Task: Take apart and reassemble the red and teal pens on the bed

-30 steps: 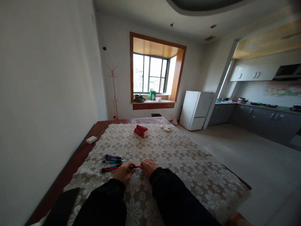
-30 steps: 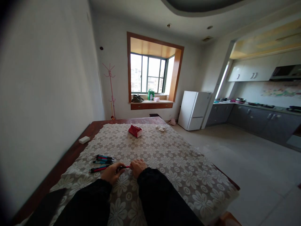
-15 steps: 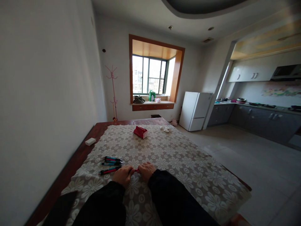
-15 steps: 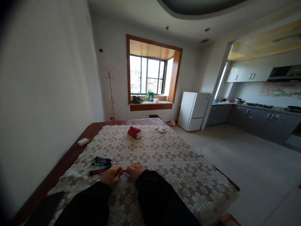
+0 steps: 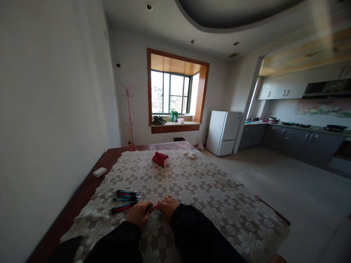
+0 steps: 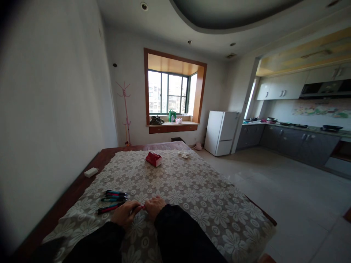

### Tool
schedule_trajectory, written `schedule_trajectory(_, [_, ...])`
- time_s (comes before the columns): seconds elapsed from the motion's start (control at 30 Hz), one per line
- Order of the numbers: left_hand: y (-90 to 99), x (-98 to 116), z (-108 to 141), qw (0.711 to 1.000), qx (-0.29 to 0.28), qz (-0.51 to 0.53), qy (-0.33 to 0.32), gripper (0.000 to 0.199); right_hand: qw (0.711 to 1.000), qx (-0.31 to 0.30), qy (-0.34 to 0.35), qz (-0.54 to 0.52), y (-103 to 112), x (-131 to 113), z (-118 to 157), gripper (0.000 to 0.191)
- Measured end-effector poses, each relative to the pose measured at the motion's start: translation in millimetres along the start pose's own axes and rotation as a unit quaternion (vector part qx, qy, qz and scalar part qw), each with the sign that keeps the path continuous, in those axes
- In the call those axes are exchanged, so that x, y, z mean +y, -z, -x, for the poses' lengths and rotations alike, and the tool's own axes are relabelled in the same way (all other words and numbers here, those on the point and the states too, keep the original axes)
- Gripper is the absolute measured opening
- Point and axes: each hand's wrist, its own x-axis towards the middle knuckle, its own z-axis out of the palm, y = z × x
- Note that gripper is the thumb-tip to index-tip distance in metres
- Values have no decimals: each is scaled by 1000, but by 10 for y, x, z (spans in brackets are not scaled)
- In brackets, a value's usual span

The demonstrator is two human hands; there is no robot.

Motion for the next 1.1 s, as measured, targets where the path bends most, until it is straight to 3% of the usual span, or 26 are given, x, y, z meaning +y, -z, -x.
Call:
schedule_trajectory(0.17, [11, 15, 10, 999, -11, -33, 23, 29, 999, 17, 27, 18, 23, -3, -7, 8])
schedule_trajectory(0.57, [23, 9, 5, 999, -28, 13, 42, 39, 995, 76, 53, 37, -30, -27, -27, 14])
schedule_trajectory(0.7, [-14, -13, -6, 999, -23, 16, 35, 38, 997, 57, 32, 28, -75, 10, -36, 11])
schedule_trajectory(0.8, [-59, -55, -20, 1000, -1, 23, -9, 27, 999, 33, 9, 12, -95, 43, -31, 13])
schedule_trajectory(0.9, [-97, -92, -28, 999, 20, 40, -13, 18, 1000, 25, -9, 1, -77, 48, -10, 17])
schedule_trajectory(1.1, [-143, -118, -50, 999, 0, 30, -29, 26, 999, 15, -30, -7, 35, 13, 33, 20])
